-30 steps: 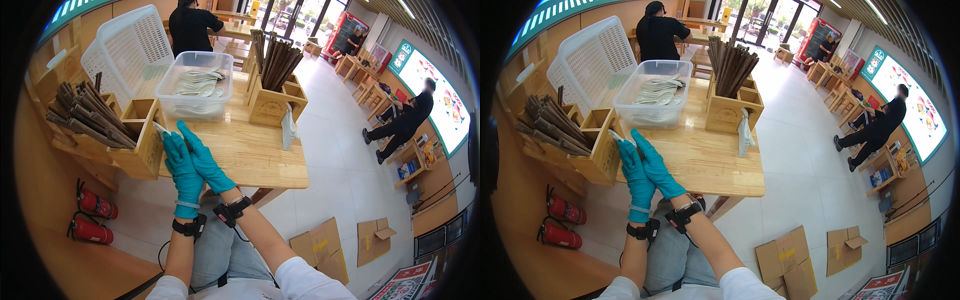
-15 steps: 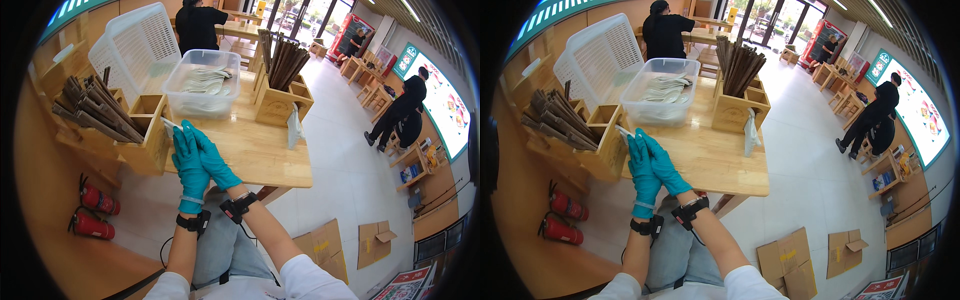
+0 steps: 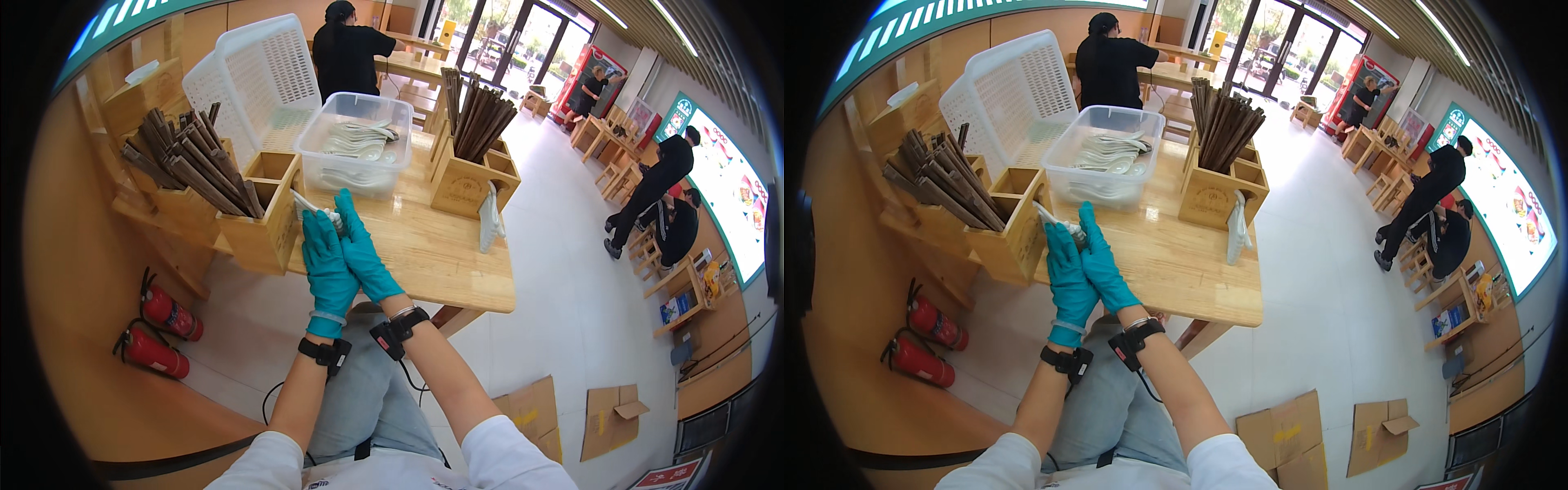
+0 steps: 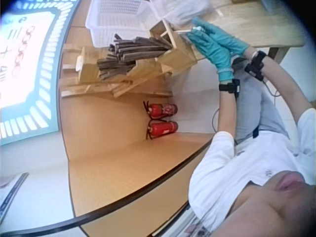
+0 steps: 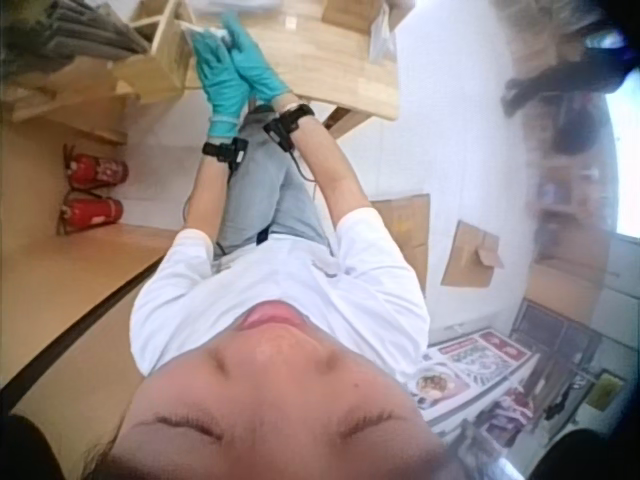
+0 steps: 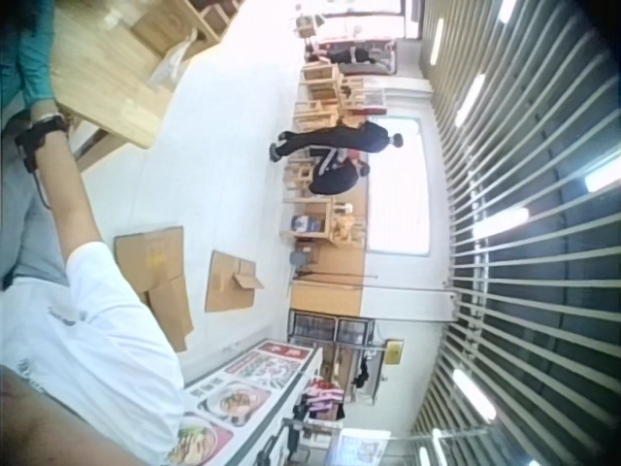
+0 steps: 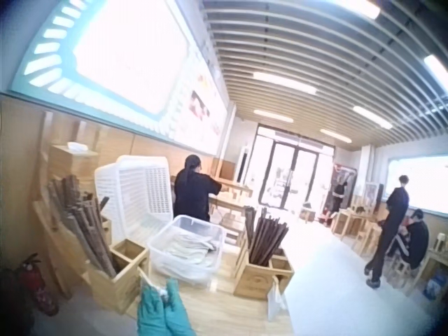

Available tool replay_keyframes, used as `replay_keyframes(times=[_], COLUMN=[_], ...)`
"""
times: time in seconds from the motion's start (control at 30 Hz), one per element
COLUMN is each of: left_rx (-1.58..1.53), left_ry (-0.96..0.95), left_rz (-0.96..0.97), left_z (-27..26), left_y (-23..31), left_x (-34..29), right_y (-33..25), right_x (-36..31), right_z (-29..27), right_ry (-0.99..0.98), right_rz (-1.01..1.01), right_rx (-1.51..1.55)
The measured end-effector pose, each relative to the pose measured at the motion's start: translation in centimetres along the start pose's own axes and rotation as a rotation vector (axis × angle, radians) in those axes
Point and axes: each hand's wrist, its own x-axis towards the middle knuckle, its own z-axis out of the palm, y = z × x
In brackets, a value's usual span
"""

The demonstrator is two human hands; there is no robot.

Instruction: The person sorts spoons and chopsticks from plastic bins and places them into wooden holders on a restaurant table.

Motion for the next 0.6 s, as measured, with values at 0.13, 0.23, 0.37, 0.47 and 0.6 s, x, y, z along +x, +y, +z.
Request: replay_keyframes(times=[0.13,0.23,0.37,0.47,0.6], left_rx=[0.026,0.003,-0.065,-0.128,-0.169], left_ry=[-0.013,-0.004,-0.015,-0.052,-0.103], left_rz=[-0.008,0.026,-0.005,-0.002,0.012], left_z=[0.4,0.3,-0.7,-1.6,-2.2], left_y=[-0.3,-0.8,-1.8,-2.8,-3.4], left_x=[-0.3,-0.3,-0.3,0.3,0.6], right_y=[1.1,1.2,0.3,0.1,-0.4], right_x=[0.5,0.7,0.0,-0.1,-0.7], right_z=[-0.6,-0.8,-0.9,-1.2,-1.4], right_ry=[-0.001,0.016,0.013,-0.01,-0.007], right_rz=[0.066,0.137,0.191,0.144,0.069], right_rx=[0.056,0.177,0.243,0.192,0.17])
